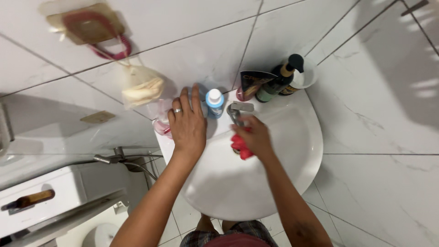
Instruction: The person cleans a bathroom by first placing a trash bag into a bin and closing the lid. They then wipe the sink and faucet with a cloth, apply cleaning liquid to the toilet bowl, and scrub the bowl with a toilet brush.
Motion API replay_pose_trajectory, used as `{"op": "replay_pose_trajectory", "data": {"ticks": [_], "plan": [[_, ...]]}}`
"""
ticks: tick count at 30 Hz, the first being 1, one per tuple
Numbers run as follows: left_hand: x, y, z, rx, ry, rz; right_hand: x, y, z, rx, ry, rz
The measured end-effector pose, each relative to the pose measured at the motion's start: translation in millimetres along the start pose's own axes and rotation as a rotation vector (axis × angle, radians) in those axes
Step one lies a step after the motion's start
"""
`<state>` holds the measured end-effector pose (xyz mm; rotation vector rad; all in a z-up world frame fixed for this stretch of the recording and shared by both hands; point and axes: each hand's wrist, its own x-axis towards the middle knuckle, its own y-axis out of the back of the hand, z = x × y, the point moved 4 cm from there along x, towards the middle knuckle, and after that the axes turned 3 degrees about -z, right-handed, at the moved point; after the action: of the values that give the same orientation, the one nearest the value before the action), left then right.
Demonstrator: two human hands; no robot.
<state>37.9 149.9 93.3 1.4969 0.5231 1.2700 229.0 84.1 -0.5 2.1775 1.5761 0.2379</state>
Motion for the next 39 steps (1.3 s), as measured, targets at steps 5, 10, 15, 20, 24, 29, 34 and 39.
{"op": "replay_pose_trajectory", "data": {"ticks": [5,10,15,20,24,29,34,39], "plan": [[-11,1,40,-0.389,-0.136,-0.105,-33,16,67,1.796,-0.21,-0.775],[13,-21,87,-0.548,-0.271,-0.059,-23,-54,142,1.425,-0.721,-0.155],[65,-47,104,-0.345,-0.231,0.051,-4,-2,142,1.407,-0.293,-0.2],[98,-67,108,-0.251,-0.187,-0.071,20,22,104,0.381,0.175,0.153],[98,-61,118,-0.13,-0.224,0.085,39,7,83,-0.231,0.6,0.009],[111,-59,133,-0.109,-0.192,0.087,81,3,102,-0.505,0.612,-0.084],[111,-35,131,-0.401,-0.183,0.015,105,-7,104,-0.489,0.562,-0.103],[107,29,110,-0.606,-0.171,0.121,42,15,100,-0.519,0.598,-0.111]]}}
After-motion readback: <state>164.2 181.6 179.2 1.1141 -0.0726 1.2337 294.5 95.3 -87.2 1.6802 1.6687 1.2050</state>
